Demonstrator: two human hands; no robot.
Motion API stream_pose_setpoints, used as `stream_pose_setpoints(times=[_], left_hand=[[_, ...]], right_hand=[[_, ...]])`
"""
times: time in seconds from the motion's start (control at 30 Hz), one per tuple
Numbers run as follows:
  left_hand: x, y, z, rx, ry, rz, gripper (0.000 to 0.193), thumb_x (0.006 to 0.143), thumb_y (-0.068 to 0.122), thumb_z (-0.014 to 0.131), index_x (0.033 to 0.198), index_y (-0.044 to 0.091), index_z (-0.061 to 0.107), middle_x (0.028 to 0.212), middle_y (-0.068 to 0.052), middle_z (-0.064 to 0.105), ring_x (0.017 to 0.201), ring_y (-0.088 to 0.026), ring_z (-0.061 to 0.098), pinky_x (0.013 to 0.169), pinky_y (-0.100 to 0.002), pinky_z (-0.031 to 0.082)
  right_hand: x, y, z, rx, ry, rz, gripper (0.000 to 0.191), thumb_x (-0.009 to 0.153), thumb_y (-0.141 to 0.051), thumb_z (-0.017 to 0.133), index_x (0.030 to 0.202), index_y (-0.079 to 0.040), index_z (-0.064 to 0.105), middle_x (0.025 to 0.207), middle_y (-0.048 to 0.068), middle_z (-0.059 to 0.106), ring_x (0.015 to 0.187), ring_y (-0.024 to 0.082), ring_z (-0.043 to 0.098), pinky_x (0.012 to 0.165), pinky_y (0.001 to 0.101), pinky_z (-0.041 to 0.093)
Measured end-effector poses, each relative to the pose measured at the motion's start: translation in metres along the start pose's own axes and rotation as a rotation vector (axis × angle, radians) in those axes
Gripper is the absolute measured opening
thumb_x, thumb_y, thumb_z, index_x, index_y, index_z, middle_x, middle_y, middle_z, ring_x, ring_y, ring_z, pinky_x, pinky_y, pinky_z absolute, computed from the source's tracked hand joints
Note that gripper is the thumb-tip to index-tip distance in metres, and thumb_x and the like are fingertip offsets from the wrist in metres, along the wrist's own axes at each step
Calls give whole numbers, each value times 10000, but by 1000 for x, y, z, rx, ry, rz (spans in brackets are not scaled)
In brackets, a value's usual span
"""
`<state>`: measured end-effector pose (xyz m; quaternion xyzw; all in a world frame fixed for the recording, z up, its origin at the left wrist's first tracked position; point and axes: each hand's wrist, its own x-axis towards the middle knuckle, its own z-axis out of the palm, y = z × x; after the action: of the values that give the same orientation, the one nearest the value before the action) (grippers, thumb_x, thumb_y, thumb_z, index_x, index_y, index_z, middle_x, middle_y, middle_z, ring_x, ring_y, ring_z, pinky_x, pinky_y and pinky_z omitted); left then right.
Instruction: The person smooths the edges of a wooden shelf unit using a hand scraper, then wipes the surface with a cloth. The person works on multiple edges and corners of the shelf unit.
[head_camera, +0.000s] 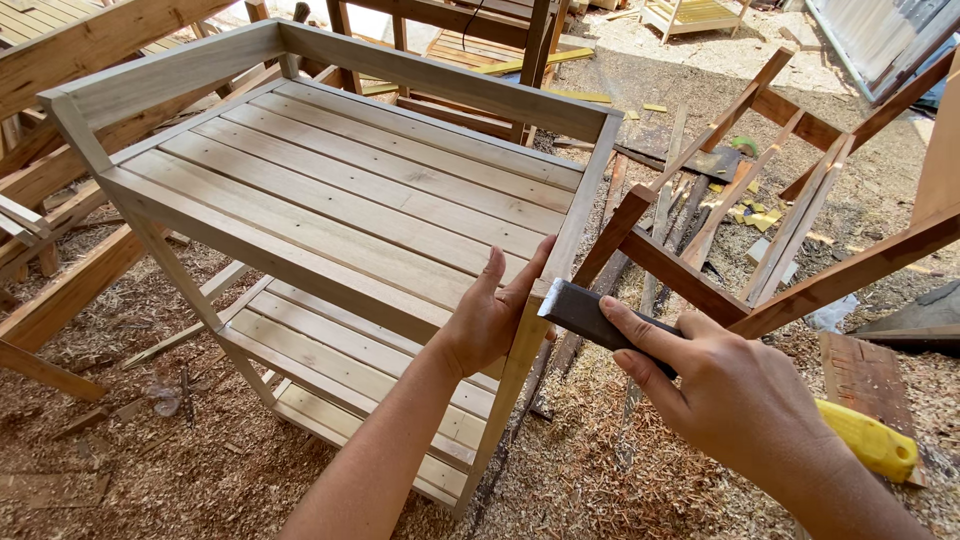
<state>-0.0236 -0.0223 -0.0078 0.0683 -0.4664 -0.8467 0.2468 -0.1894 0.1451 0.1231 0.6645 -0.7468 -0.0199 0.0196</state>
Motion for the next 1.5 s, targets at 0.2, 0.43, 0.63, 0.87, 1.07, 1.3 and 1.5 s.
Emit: stream_pose_setpoints(times=[0.2,0.43,0.63,0.87,1.07,1.3,1.5], left_hand=[[1,0,0,-32,6,1,792,991,701,58,1671,315,188,1429,-40,568,1065,-219,552,995,-393,463],[0,-4,-4,-79,-27,20,819,1000,736,54,1683,309,200,1351,-77,571,1046,-229,542,983,-407,456],[4,-5,-8,-108,-53,28,791,1020,714,83,1689,307,197,1394,-64,578,1050,-243,525,1010,-398,436],[0,0,-7,-80,-88,-13,771,983,729,79,1646,346,172,1349,-105,587,945,-267,524,929,-417,428],[1,-4,-11,-328,-82,-79,809,963,780,111,1657,371,189,1391,-119,528,1130,-251,526,1042,-366,403],[17,20,-52,572,45,-102,971,888,775,498,1679,337,145,1367,-230,403,1192,-381,383,1021,-518,337],[42,68,-80,1288,-224,227,1175,678,785,708,1645,322,228,1638,-263,126,1515,-551,53,1163,-634,123]], right_hand=[[-4,3,7,43,63,-19,595,914,-557,553,1494,-426,524,723,50,601,413,184,555,389,358,508],[6,-16,5,57,150,-141,591,938,-520,539,1516,-394,529,648,49,591,408,184,535,374,341,488],[1,-5,7,65,94,-19,604,887,-568,570,1479,-454,529,718,57,597,382,176,549,371,351,491],[-8,3,27,101,119,-30,614,905,-514,515,1510,-413,509,739,37,609,391,170,532,335,333,483],[12,-35,10,46,89,4,580,964,-538,495,1539,-462,469,698,68,597,453,175,530,418,323,469],[9,-15,2,246,78,556,589,927,-576,515,1507,-501,444,864,129,715,727,235,704,692,426,566],[21,-96,10,452,9,936,609,921,-593,622,1503,-491,473,910,148,771,787,241,737,781,421,578]])
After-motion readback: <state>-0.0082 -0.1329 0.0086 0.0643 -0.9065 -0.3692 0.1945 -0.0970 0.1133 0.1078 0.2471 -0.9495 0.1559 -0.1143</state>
